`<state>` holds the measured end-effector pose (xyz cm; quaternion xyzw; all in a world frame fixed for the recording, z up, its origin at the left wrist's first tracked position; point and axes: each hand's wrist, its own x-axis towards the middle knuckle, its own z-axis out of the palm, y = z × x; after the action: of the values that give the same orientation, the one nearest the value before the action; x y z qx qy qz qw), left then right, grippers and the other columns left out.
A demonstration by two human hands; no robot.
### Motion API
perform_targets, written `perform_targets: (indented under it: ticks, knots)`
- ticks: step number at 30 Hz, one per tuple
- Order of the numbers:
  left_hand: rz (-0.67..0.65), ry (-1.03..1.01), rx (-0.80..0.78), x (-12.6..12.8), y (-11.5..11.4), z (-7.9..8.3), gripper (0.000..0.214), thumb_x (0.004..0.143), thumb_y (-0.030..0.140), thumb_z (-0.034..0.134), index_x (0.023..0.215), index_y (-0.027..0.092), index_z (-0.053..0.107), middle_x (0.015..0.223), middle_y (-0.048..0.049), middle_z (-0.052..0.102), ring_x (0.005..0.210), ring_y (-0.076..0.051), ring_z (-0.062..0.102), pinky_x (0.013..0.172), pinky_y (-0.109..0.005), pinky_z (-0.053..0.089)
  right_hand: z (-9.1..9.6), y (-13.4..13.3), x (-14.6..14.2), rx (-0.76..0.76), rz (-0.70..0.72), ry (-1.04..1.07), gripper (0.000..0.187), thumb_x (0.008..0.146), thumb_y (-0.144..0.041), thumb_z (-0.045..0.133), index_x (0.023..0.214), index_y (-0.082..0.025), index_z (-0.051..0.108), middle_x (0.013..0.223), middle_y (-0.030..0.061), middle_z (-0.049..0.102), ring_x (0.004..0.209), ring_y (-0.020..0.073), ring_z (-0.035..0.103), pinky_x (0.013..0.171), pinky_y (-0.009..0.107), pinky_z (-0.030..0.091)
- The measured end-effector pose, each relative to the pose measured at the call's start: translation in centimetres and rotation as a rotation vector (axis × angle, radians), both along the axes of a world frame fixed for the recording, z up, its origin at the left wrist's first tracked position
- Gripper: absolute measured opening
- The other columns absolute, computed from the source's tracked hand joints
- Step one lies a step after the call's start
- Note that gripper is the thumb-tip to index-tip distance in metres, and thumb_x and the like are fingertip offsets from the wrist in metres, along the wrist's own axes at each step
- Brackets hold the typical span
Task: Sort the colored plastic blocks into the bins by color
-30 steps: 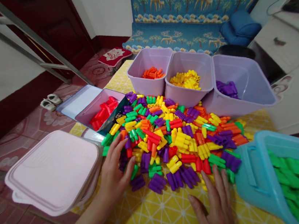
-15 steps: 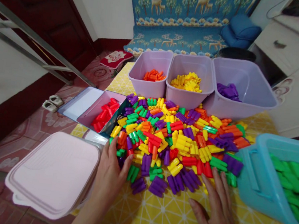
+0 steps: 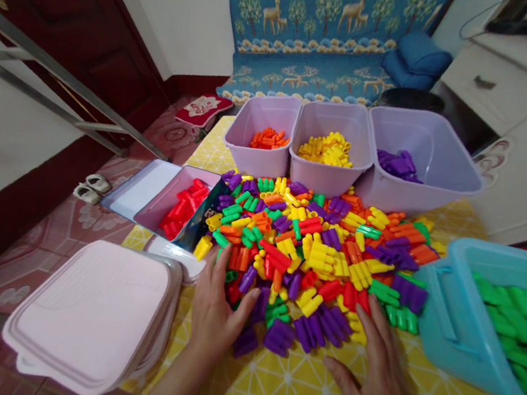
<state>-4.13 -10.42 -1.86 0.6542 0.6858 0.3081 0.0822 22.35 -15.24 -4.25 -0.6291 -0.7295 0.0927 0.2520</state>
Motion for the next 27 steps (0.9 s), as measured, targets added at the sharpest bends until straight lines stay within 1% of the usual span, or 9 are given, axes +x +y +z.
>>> perform_targets:
  ticks: [4,8,12,15,18,21,23,25,27]
  knots:
    - [-0.069,-0.045,-0.031,1.5,0.7,-0.1,0.080,0.078,0.045,0.066,0.145,0.022,0.028,0.145,-0.0150,0.038,0.134,-0.032,0.037,0.106,-0.051,0.036,0.4,0.5,-1.0,-0.039,0.014,0.047,0.081,0.082,-0.033,0.063,0.148,-0.020,0.019,0.155,0.0151,0.021,0.141,0.0330,0.026,0.104,0.052,0.041]
    - [-0.133,-0.124,-0.034,2.7,1.6,0.3,0.077,0.079,0.041,0.065,0.144,0.023,0.029,0.146,-0.0147,0.037,0.137,-0.032,0.033,0.108,-0.052,0.034,0.5,0.9,-2.0,-0.081,0.015,0.157,0.079,0.083,-0.025,0.062,0.148,-0.023,0.018,0.157,0.0128,0.015,0.142,0.0302,0.023,0.105,0.048,0.042]
    - [-0.166,-0.246,-0.057,4.0,2.8,1.4,0.068,0.081,0.035,0.064,0.142,0.026,0.034,0.147,-0.0117,0.036,0.139,-0.030,0.031,0.109,-0.050,0.034,0.4,1.8,-2.5,-0.038,0.043,0.252,0.079,0.082,-0.019,0.061,0.148,-0.025,0.017,0.158,0.0119,0.013,0.143,0.0297,0.021,0.107,0.048,0.041]
    - [-0.209,-0.328,-0.072,5.0,3.9,2.6,0.061,0.082,0.031,0.063,0.138,0.028,0.040,0.149,-0.0100,0.032,0.140,-0.028,0.030,0.111,-0.047,0.033,0.7,3.0,-2.7,-0.017,0.076,0.284,0.077,0.082,-0.019,0.062,0.147,-0.026,0.021,0.158,0.0110,0.013,0.143,0.0287,0.021,0.108,0.047,0.039]
    - [-0.316,-0.379,-0.070,6.0,5.3,3.7,0.050,0.085,0.031,0.061,0.133,0.026,0.048,0.149,-0.0101,0.032,0.140,-0.028,0.028,0.112,-0.047,0.031,1.2,4.7,-3.0,0.011,0.109,0.315,0.073,0.083,-0.020,0.062,0.146,-0.026,0.025,0.158,0.0104,0.011,0.144,0.0281,0.018,0.111,0.049,0.034]
    - [-0.447,-0.388,-0.059,6.6,7.1,4.7,0.040,0.089,0.029,0.055,0.129,0.024,0.054,0.151,-0.0103,0.031,0.141,-0.028,0.027,0.113,-0.048,0.029,2.3,6.9,-3.3,0.067,0.098,0.351,0.067,0.083,-0.021,0.062,0.143,-0.025,0.031,0.158,0.0101,0.014,0.144,0.0273,0.017,0.114,0.049,0.029]
    - [-0.537,-0.383,-0.054,6.9,8.5,5.3,0.040,0.090,0.029,0.052,0.130,0.023,0.053,0.151,-0.0099,0.032,0.142,-0.027,0.027,0.113,-0.048,0.029,3.2,8.7,-3.5,0.103,0.093,0.368,0.058,0.085,-0.021,0.059,0.140,-0.024,0.038,0.157,0.0097,0.020,0.144,0.0259,0.021,0.114,0.048,0.029]
    - [-0.622,-0.365,-0.065,6.9,9.9,6.0,0.042,0.091,0.029,0.051,0.133,0.024,0.050,0.148,-0.0098,0.038,0.140,-0.026,0.031,0.113,-0.048,0.030,4.3,10.6,-3.6,0.145,0.105,0.387,0.051,0.087,-0.023,0.057,0.136,-0.023,0.043,0.154,0.0102,0.027,0.142,0.0252,0.026,0.114,0.048,0.029]
    - [-0.649,-0.325,-0.061,6.4,10.8,6.6,0.045,0.091,0.030,0.051,0.136,0.024,0.048,0.145,-0.0094,0.044,0.139,-0.025,0.033,0.114,-0.047,0.029,5.3,12.2,-3.6,0.155,0.116,0.417,0.050,0.089,-0.026,0.055,0.137,-0.022,0.041,0.154,0.0108,0.028,0.141,0.0247,0.027,0.113,0.048,0.030]
